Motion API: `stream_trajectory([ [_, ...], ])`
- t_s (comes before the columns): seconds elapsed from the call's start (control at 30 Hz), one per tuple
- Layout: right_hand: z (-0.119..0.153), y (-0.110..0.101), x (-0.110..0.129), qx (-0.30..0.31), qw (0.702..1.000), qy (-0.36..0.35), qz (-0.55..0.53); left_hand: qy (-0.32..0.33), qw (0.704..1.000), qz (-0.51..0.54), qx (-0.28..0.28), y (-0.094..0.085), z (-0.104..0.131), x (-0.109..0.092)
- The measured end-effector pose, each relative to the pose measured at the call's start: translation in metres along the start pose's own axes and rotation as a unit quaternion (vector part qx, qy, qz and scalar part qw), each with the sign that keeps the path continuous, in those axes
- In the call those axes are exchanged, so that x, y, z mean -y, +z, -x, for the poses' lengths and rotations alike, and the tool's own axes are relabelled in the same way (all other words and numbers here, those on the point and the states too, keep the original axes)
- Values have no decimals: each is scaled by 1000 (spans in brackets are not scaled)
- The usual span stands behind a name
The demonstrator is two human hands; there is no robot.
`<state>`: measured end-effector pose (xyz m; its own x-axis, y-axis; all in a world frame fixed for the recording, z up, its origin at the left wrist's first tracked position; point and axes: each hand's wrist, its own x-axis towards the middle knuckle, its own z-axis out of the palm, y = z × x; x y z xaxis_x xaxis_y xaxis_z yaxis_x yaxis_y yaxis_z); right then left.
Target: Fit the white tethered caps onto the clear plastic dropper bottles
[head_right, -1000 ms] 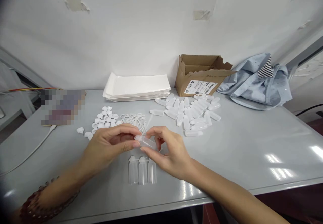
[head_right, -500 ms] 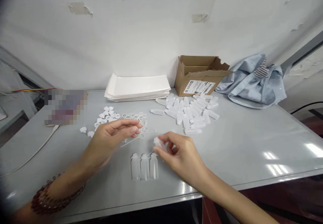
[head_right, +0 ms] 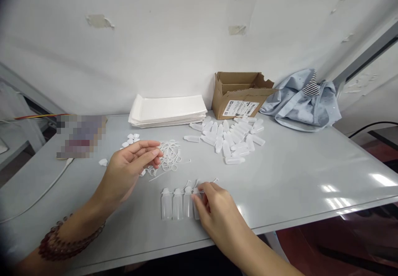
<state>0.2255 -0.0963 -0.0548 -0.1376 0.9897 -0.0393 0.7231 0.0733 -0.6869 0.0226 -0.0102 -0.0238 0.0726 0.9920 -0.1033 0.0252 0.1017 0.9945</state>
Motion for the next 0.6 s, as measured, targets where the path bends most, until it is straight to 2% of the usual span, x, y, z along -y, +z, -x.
stream_trajectory([
  [0.1, 3, -3, 1, -5, 1000, -6, -5, 12, 1000, -5, -2, -2, 0, -1],
  [0.17, 2, -12, 0, 1, 1000, 1, -20, 24, 999, -21, 0, -4, 0, -1],
  [0.27, -7, -39, -4, -15, 999, 31, -32, 46, 993, -107, 10, -5, -3, 2],
  [0.3, -13, -50, -6, -39, 998, 37, -29, 69, 985, -157, 14, -5, -4, 3],
  [0.33, -22, -61, -8, -60, 997, 41, -21, 107, 970, -217, 20, -6, -5, 5],
  [0.4, -44, -83, -11, -102, 994, 46, 22, 202, 921, -330, 37, -6, -8, 10],
  [0.47, -72, -98, -14, -118, 986, 37, 109, 273, 871, -404, 63, -7, -11, 14],
  [0.53, -98, -104, -16, -123, 969, 42, 212, 305, 831, -455, 96, -8, -11, 16],
  [0.6, -116, -103, -18, -115, 962, 48, 245, 322, 791, -508, 115, -10, -11, 16],
])
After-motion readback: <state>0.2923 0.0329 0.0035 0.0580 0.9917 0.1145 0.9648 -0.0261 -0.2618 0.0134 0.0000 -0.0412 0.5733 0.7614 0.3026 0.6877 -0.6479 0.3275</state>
